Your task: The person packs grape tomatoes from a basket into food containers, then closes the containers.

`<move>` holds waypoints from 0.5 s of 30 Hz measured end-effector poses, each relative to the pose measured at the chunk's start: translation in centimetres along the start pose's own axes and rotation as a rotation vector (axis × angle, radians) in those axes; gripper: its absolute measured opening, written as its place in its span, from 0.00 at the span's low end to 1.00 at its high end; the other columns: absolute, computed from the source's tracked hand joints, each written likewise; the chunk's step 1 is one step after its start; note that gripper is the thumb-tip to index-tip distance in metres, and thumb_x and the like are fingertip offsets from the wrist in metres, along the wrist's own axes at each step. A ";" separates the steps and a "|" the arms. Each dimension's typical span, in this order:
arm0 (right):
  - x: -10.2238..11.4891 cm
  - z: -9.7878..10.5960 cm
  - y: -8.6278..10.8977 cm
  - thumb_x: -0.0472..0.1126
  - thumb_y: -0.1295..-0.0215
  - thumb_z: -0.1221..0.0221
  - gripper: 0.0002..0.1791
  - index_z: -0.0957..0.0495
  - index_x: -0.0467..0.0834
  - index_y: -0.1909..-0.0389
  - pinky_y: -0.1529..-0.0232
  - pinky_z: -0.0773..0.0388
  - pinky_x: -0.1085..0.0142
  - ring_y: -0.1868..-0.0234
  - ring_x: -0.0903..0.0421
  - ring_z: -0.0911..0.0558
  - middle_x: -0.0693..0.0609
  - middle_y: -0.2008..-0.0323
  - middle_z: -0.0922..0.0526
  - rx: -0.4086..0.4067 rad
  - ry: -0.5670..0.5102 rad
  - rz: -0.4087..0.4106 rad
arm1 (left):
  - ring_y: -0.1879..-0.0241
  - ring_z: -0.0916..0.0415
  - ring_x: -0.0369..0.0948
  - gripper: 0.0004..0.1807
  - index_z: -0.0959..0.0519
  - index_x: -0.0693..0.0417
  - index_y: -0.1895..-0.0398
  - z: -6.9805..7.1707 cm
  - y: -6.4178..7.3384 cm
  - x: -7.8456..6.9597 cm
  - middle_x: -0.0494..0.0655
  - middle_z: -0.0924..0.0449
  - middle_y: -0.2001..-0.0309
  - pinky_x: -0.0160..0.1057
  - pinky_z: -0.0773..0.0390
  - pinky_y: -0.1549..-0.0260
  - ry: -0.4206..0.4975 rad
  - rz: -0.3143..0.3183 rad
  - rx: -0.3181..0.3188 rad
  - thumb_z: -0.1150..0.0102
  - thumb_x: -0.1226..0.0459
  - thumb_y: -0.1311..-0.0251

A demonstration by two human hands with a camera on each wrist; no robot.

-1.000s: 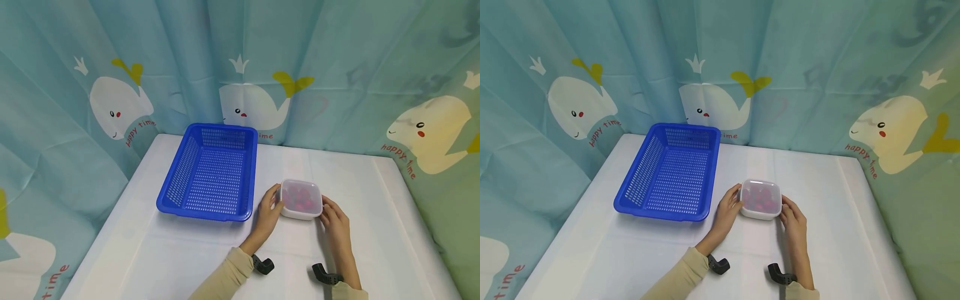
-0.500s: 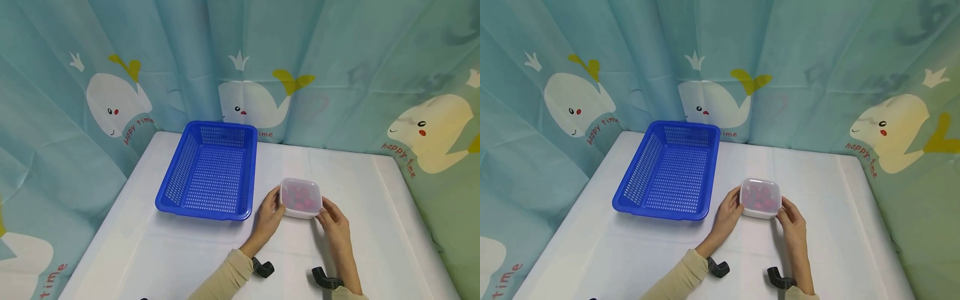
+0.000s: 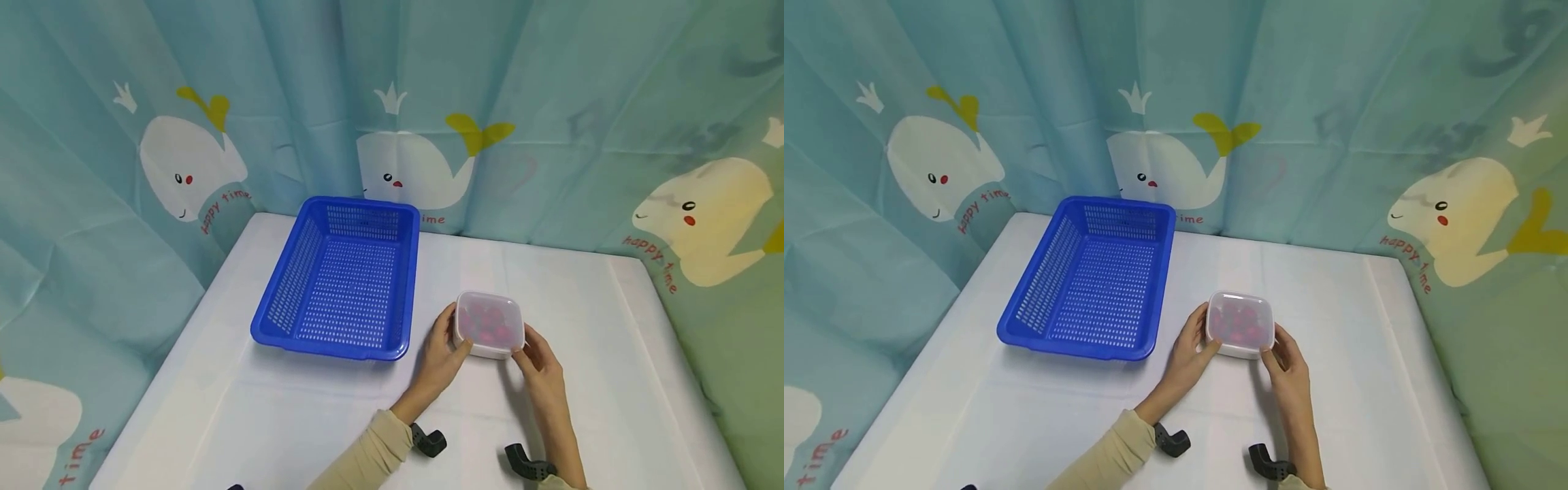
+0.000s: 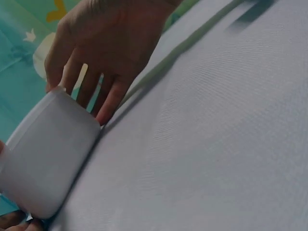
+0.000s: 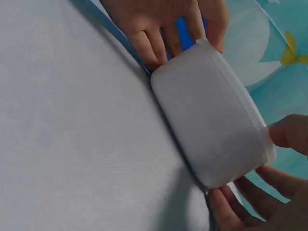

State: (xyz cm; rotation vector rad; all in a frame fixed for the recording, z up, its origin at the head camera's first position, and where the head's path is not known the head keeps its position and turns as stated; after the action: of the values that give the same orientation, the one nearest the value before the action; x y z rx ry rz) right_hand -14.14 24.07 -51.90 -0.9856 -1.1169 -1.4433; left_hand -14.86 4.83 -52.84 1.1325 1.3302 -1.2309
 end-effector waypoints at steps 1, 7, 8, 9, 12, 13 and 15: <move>0.0 0.0 0.0 0.46 0.21 0.42 0.33 0.38 0.46 0.20 0.43 0.31 0.88 0.26 0.57 0.34 0.45 0.20 0.38 0.002 0.001 0.001 | 0.22 0.39 0.55 0.40 0.41 0.57 0.20 0.0 0.1 0.0 0.61 0.38 0.22 0.54 0.38 0.23 -0.007 -0.005 -0.001 0.39 0.69 0.35; 0.3 -0.4 0.2 0.45 0.21 0.43 0.33 0.40 0.47 0.20 0.42 0.32 0.85 0.24 0.52 0.34 0.45 0.19 0.38 -0.009 0.014 -0.004 | 0.24 0.35 0.53 0.41 0.40 0.57 0.20 -0.1 0.0 -0.7 0.59 0.36 0.23 0.53 0.34 0.25 -0.044 0.024 -0.019 0.41 0.70 0.38; 0.4 -0.5 0.2 0.45 0.21 0.43 0.35 0.42 0.47 0.19 0.37 0.30 0.80 0.23 0.49 0.35 0.45 0.19 0.39 -0.006 0.022 -0.008 | 0.24 0.35 0.53 0.41 0.40 0.57 0.20 -0.1 0.0 -0.8 0.59 0.35 0.24 0.54 0.34 0.25 -0.051 0.031 -0.022 0.40 0.70 0.39; 0.4 -0.6 0.3 0.46 0.22 0.42 0.36 0.43 0.46 0.18 0.33 0.30 0.75 0.22 0.47 0.35 0.44 0.19 0.39 -0.007 0.037 -0.005 | 0.24 0.35 0.53 0.42 0.41 0.57 0.20 -0.2 -0.1 -0.9 0.59 0.35 0.24 0.54 0.34 0.25 -0.065 0.039 -0.024 0.39 0.69 0.39; 0.5 -1.0 0.3 0.46 0.24 0.40 0.41 0.47 0.45 0.17 0.24 0.33 0.58 0.20 0.41 0.38 0.42 0.19 0.41 -0.006 0.086 0.010 | 0.23 0.37 0.54 0.45 0.43 0.57 0.20 -0.5 0.0 -1.0 0.59 0.37 0.23 0.57 0.36 0.25 -0.131 0.041 -0.022 0.34 0.67 0.40; 0.5 -1.1 0.3 0.46 0.24 0.39 0.42 0.48 0.44 0.17 0.23 0.34 0.56 0.20 0.41 0.38 0.42 0.19 0.41 -0.008 0.099 0.015 | 0.23 0.37 0.54 0.46 0.44 0.57 0.19 -0.5 0.1 -1.0 0.58 0.37 0.23 0.58 0.36 0.25 -0.151 0.042 -0.024 0.33 0.66 0.41; 0.5 -1.3 0.3 0.45 0.25 0.38 0.42 0.47 0.44 0.18 0.25 0.34 0.65 0.20 0.41 0.38 0.42 0.19 0.40 -0.025 0.099 0.028 | 0.23 0.38 0.53 0.48 0.45 0.54 0.19 -0.6 0.2 -0.9 0.56 0.38 0.22 0.59 0.36 0.25 -0.195 0.046 -0.027 0.32 0.64 0.41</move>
State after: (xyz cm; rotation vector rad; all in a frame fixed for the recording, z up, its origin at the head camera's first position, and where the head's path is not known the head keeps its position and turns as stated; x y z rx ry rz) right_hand -13.95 22.65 -51.73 -0.9329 -1.0114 -1.4702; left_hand -14.57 5.47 -51.93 0.9917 1.1653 -1.2520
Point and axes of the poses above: each hand's wrist, its own y-axis away from the middle knuckle, its own z-axis out of the back of the hand, x = y × z, the point moved 4 cm from there along -y, towards the middle knuckle
